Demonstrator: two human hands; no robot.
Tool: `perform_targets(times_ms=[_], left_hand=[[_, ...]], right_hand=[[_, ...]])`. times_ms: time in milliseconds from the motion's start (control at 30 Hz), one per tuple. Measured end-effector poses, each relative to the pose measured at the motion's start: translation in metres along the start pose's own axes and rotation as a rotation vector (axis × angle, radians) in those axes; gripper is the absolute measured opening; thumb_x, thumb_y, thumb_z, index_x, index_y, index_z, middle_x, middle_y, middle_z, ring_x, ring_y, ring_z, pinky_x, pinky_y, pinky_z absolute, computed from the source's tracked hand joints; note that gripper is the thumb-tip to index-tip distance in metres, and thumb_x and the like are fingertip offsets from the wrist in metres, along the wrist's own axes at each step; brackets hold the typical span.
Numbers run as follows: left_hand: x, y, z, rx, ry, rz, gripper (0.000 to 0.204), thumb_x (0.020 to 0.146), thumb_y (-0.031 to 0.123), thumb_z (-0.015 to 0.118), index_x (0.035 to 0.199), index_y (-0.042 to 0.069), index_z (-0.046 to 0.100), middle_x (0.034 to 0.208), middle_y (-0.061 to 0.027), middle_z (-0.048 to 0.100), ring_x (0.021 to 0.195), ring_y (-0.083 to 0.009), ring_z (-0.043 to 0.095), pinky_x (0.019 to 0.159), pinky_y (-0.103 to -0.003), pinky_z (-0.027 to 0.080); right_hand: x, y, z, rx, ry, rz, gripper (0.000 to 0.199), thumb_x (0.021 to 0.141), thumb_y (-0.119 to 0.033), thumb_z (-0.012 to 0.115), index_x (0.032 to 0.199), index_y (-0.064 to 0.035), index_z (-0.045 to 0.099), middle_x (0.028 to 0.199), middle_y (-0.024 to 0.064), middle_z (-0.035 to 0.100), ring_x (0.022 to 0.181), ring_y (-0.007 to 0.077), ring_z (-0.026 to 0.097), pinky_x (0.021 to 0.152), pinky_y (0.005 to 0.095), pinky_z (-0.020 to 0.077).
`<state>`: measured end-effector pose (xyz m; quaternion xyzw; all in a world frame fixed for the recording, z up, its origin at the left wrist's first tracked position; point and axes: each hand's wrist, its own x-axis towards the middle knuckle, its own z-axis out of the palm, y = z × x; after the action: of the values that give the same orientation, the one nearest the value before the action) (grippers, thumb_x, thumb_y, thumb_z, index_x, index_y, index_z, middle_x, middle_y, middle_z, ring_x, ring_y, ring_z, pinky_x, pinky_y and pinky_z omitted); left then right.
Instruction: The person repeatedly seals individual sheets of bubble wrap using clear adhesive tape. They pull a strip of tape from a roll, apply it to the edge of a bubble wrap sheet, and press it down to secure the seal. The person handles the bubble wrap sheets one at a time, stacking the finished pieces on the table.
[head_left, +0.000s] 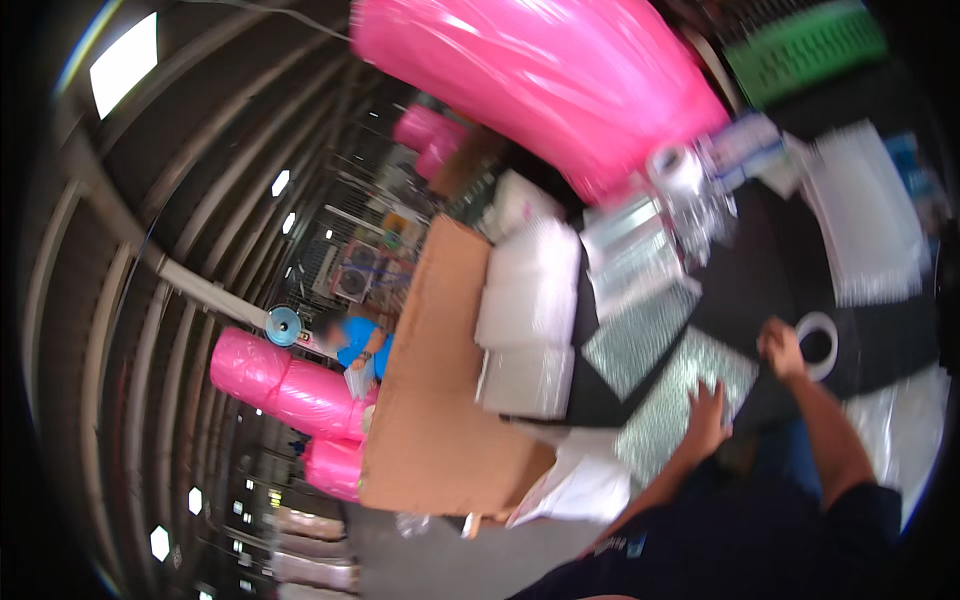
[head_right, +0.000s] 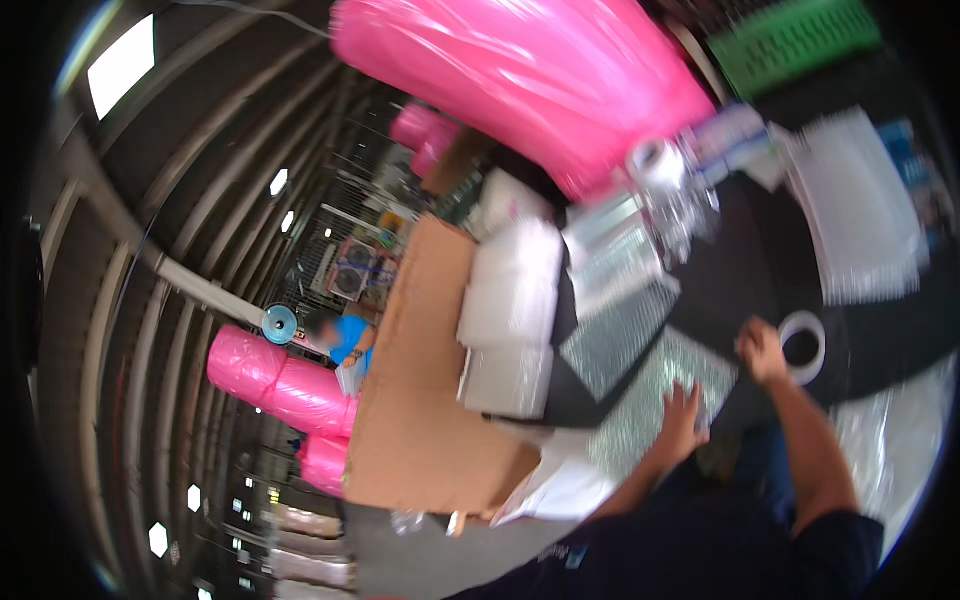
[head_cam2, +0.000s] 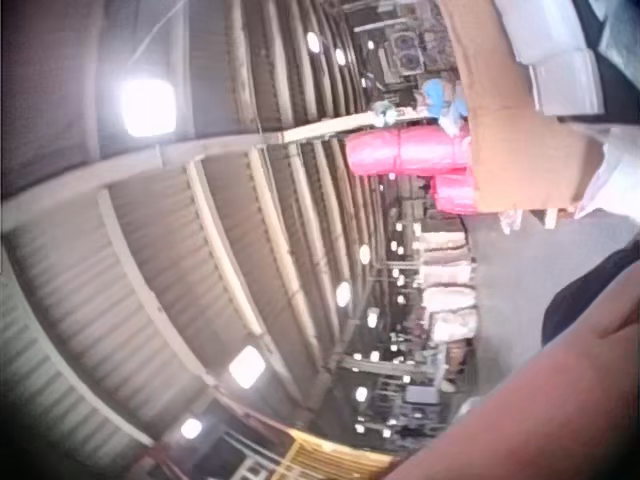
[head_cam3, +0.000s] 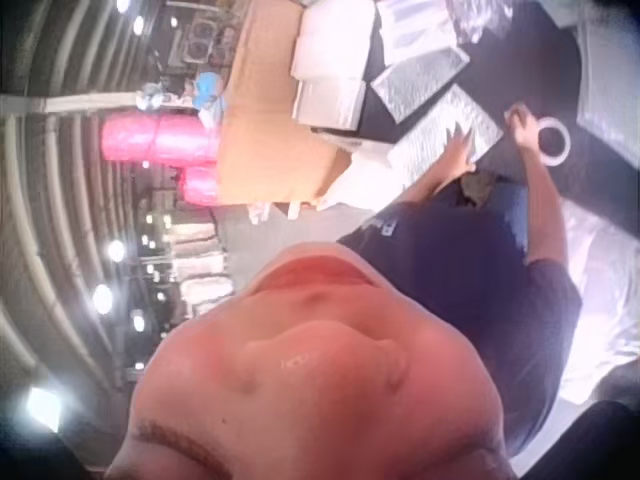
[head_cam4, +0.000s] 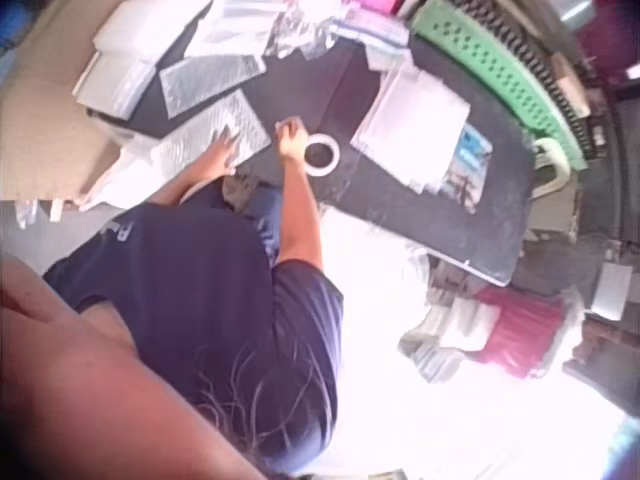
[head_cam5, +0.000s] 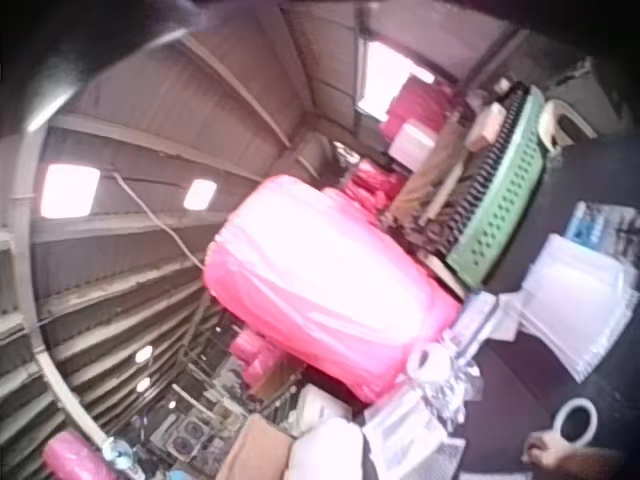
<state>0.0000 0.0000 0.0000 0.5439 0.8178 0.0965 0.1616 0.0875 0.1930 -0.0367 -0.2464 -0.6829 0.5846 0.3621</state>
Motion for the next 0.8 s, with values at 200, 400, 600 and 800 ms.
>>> perform_targets(times_ms=[200,400,600,800], left_hand=[[0.009,0.011,-0.068,-0.113,0.172,0.064,0.053,0.075,-0.002,0.046,0.127,-0.008,0.038,0.118,-0.0288,0.050,0.101,-0.0401,0.055,0.087,-0.039,0.044],[-0.005,0.049,-0.197,0.045,0.876,0.171,0.051,0.075,-0.011,0.038,0.125,-0.004,0.044,0.116,-0.0250,0.054,0.097,-0.0367,0.059,0.079,-0.037,0.047],[0.085,-0.051,-0.128,0.102,0.667,0.180,0.040,0.082,0.000,0.049,0.122,0.001,0.048,0.127,-0.0233,0.045,0.121,-0.0386,0.040,0.099,-0.042,0.035],[0.052,0.015,-0.045,-0.051,0.416,-0.055,0.052,0.080,0.039,0.060,0.109,-0.003,0.051,0.113,-0.0228,0.049,0.106,-0.0404,0.046,0.087,-0.050,0.037]], right_hand=[[0.009,0.003,-0.018,0.009,0.019,0.116,0.016,0.071,-0.016,0.046,0.073,0.0000,0.050,0.061,0.0099,0.050,0.057,0.0187,0.051,0.053,0.0312,0.0394],[0.005,-0.009,-0.018,-0.150,-0.062,0.029,0.020,0.072,-0.018,0.046,0.077,0.0009,0.051,0.074,0.0150,0.053,0.071,0.0276,0.054,0.065,0.0366,0.0423],[-0.001,-0.016,-0.005,-0.295,-0.128,-0.031,0.022,0.072,-0.020,0.047,0.080,-0.0007,0.055,0.082,0.0160,0.053,0.081,0.0327,0.055,0.071,0.0404,0.0423],[0.005,0.007,-0.014,-0.343,-0.091,-0.124,0.020,0.075,-0.019,0.050,0.081,-0.0016,0.059,0.084,0.0169,0.057,0.084,0.0337,0.055,0.076,0.0400,0.0439]])
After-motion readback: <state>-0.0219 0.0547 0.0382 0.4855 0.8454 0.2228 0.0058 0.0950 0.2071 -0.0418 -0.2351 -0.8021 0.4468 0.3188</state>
